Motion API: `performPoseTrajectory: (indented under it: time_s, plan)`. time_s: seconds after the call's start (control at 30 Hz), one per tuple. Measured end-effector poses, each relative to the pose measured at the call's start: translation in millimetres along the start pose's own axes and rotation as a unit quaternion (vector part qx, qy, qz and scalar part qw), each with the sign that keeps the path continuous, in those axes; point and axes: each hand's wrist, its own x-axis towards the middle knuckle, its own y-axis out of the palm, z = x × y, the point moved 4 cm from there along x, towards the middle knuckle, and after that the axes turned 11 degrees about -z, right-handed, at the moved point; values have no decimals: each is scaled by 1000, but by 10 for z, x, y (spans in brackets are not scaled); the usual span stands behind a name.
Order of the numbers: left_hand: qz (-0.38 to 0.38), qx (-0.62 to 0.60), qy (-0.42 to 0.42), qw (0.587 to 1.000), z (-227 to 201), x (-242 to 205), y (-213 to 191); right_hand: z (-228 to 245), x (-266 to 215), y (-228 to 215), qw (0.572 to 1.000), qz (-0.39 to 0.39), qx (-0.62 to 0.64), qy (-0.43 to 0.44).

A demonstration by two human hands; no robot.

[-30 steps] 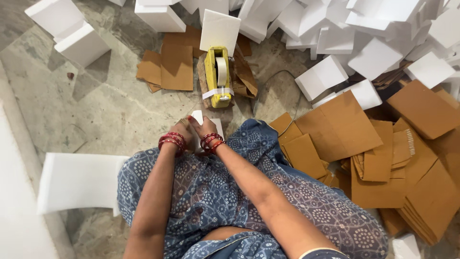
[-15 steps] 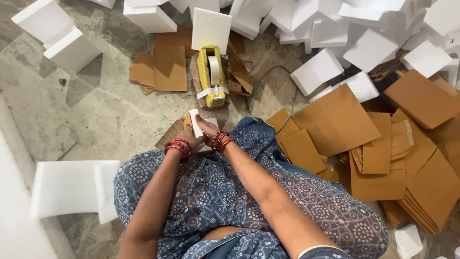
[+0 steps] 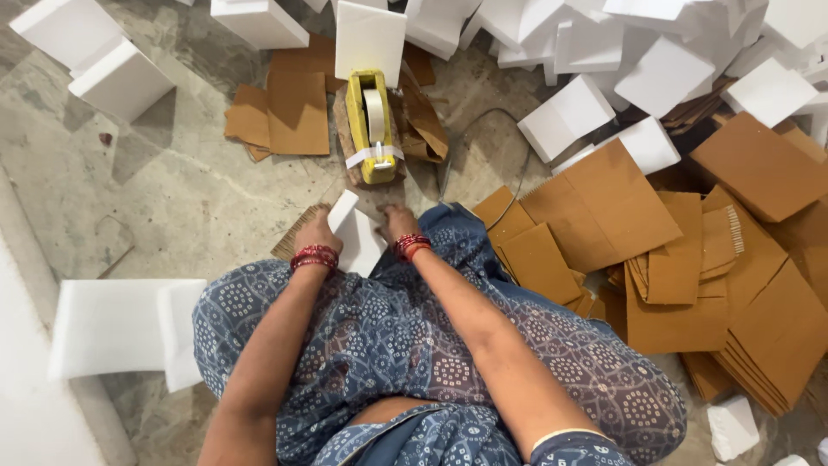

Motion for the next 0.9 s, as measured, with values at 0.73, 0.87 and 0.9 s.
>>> performPoseTrajectory:
  time_s: [0.73,0.87,0.9]
  plan:
    - [-285,-154,139,936,-20,-51,-1780,138,-435,23,993,-23,115,22]
    - [-280,-254,128,917,112,-8,-1729,362,-444,138,999,22,-37,16]
    - [-291,-295,132,900,106,-7,-1675,415,-391,136,997,52,-43,25]
